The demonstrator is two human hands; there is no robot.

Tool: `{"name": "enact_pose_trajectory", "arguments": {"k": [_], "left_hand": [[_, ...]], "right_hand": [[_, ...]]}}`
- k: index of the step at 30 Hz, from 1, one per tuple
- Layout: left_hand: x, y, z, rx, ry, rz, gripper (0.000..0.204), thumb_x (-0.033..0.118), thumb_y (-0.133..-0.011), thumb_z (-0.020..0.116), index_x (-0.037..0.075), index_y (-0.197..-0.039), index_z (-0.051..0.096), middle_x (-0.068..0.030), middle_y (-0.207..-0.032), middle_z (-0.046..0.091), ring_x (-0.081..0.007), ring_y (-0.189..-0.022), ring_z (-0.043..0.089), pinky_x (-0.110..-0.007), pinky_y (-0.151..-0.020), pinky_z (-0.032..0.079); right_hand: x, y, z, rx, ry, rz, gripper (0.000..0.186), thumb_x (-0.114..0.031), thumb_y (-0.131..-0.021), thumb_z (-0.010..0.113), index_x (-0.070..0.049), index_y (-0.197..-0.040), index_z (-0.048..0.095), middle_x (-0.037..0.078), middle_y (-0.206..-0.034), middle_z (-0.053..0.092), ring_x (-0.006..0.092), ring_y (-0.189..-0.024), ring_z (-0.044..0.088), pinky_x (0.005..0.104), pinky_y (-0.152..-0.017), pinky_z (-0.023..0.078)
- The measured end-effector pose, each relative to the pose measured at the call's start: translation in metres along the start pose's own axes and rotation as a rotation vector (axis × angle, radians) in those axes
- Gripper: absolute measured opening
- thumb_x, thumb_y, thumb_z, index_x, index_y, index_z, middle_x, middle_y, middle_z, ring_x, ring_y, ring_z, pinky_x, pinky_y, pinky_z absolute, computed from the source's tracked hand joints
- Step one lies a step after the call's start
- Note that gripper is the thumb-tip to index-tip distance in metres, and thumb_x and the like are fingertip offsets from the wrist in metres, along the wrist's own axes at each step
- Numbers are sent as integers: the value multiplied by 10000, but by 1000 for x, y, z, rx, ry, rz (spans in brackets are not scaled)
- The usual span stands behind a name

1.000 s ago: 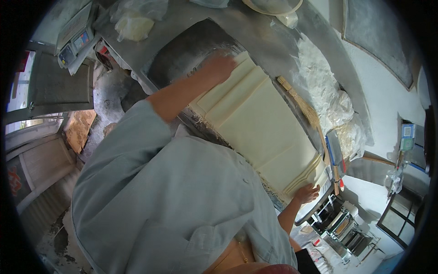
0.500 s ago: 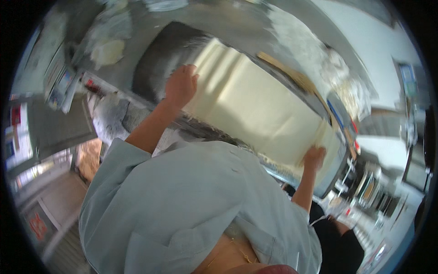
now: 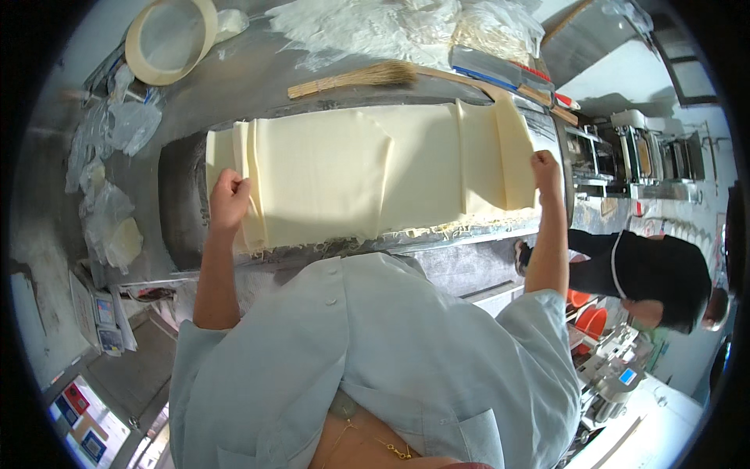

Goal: The person folds a large sheet of dough on a metal table, uses a calculator, and then brushes flour onto the dough. They also handle plastic bags and a sieve.

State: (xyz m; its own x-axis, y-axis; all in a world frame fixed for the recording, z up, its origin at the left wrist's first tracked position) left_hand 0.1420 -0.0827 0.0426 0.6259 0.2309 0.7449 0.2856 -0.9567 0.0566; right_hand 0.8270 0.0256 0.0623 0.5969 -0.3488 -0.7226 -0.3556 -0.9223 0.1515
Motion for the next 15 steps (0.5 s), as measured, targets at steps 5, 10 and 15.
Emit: {"name": "enact_pose_trajectory", "arguments": {"k": [5,10,15], "left_hand": [[42,4,8,179,-185,234,184,161,-866,624,16,-826,517,-77,-763,546,-180,-695,532,-336,-655,433],[0,5,10,97,-174,-187,367,304,-813,686,-24,-847,525,-106,-831,575,-229,-758,557,-369,-698,447],[-10,-3,23,-105,-124,-279,417,346,-807,678,-34,-922,553,-129,-848,606,-228,-778,581,-374,-708,454]], "right_hand": [[77,-35,-33,64,95,125,236,-207,-851,572,-8,-964,631,113,-775,645,175,-699,597,322,-630,470],[75,-39,-19,118,236,62,265,-263,-837,573,-52,-994,611,157,-864,669,303,-815,636,403,-711,484],[29,-14,-26,237,555,-59,258,-354,-889,477,-138,-994,572,166,-933,661,398,-884,610,487,-742,477]]}}
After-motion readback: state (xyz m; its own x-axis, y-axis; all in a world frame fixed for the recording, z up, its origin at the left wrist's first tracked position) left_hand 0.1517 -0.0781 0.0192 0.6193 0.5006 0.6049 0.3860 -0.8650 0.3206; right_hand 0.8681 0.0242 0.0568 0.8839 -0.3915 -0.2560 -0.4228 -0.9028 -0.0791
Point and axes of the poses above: each hand's wrist, its own y-axis away from the middle knuckle, its own z-axis out of the palm, x = y × z, the point moved 10 cm from there along -y, towards the middle knuckle
